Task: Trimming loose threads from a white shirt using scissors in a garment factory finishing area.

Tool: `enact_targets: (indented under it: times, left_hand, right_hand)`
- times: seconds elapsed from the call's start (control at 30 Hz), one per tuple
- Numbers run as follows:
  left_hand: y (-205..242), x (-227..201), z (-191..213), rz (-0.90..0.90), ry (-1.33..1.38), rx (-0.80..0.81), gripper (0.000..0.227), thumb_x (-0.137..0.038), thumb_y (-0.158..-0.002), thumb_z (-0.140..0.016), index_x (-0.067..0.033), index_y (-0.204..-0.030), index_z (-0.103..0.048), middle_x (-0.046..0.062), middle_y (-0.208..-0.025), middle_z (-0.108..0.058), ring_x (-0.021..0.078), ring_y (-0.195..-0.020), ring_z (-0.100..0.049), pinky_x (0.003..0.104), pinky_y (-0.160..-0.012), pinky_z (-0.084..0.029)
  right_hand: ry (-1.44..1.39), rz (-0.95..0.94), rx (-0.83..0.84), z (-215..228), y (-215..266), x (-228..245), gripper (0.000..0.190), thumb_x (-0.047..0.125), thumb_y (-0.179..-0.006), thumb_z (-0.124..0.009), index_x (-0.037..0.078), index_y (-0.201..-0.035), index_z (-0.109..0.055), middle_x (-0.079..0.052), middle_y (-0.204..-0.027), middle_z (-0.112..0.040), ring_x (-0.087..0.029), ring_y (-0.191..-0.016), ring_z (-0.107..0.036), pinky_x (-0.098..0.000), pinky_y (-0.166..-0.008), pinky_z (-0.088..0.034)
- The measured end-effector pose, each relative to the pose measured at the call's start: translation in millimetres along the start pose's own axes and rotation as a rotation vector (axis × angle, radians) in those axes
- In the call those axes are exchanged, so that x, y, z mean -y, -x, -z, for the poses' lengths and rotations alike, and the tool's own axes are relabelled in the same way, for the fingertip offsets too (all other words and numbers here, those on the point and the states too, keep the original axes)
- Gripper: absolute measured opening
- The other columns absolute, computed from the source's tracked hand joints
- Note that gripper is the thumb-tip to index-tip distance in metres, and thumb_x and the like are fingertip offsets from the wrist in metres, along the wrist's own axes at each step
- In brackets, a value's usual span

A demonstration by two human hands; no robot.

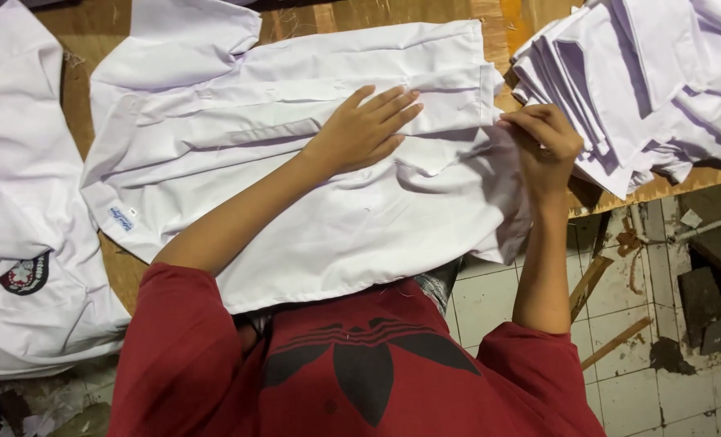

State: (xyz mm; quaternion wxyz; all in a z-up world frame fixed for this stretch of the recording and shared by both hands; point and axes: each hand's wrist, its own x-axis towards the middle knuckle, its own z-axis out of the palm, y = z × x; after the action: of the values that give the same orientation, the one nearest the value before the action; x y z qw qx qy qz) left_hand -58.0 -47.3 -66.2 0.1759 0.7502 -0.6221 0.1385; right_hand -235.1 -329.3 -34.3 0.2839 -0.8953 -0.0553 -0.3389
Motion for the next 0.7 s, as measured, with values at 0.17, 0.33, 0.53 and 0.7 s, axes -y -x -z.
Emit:
enact_targets:
  times: [0.17,0.33,0.53,0.7]
  left_hand:
    - [-17,-3,15,-0.034,-0.114,0.001,0.044,-0.034,-0.108,-0.05,-0.0105,-0.144,-0.055,0.008,-0.148,-0.057,0.0263,-0.139,-0.049,0.046,-0.11,-0.038]
    - [-46,-15,10,-0.102,-0.12,-0.1,0.039,-0.043,-0.098,-0.07,-0.0174,-0.127,-0.063,0.001,-0.13,-0.063,0.0215,-0.116,-0.057,0.04,-0.091,-0.046]
    - [-41,-11,-35,-0.065,-0.358,-0.131,0.044,-0.048,-0.101,-0.062,-0.0196,-0.135,-0.06,-0.004,-0.139,-0.059,0.0122,-0.122,-0.057,0.033,-0.1,-0.042]
    - [-29,-8,-42,-0.029,-0.307,-0.086,0.046,-0.045,-0.109,-0.053,-0.0205,-0.148,-0.055,-0.005,-0.154,-0.053,0.0126,-0.144,-0.045,0.037,-0.114,-0.036]
  right_hand:
    - [-0.031,0.0,0.118,5,-7,16,0.019,-0.015,-0.097,-0.081,-0.012,-0.112,-0.071,-0.024,-0.111,-0.062,-0.034,-0.1,-0.062,-0.0368,-0.088,-0.058]
    - [0.146,0.098,0.277,-21,-30,33,0.022,-0.005,-0.093,-0.082,-0.009,-0.109,-0.069,-0.027,-0.119,-0.069,-0.038,-0.109,-0.065,-0.0442,-0.099,-0.058]
    - [0.45,0.266,0.275,-45,-34,8,0.012,0.002,-0.092,-0.086,0.004,-0.096,-0.075,-0.009,-0.104,-0.073,-0.026,-0.093,-0.065,-0.0368,-0.078,-0.049]
    - [0.194,0.081,0.142,-22,-44,-9,0.014,-0.021,-0.093,-0.082,-0.009,-0.098,-0.077,-0.021,-0.093,-0.073,-0.03,-0.084,-0.07,-0.0298,-0.072,-0.064]
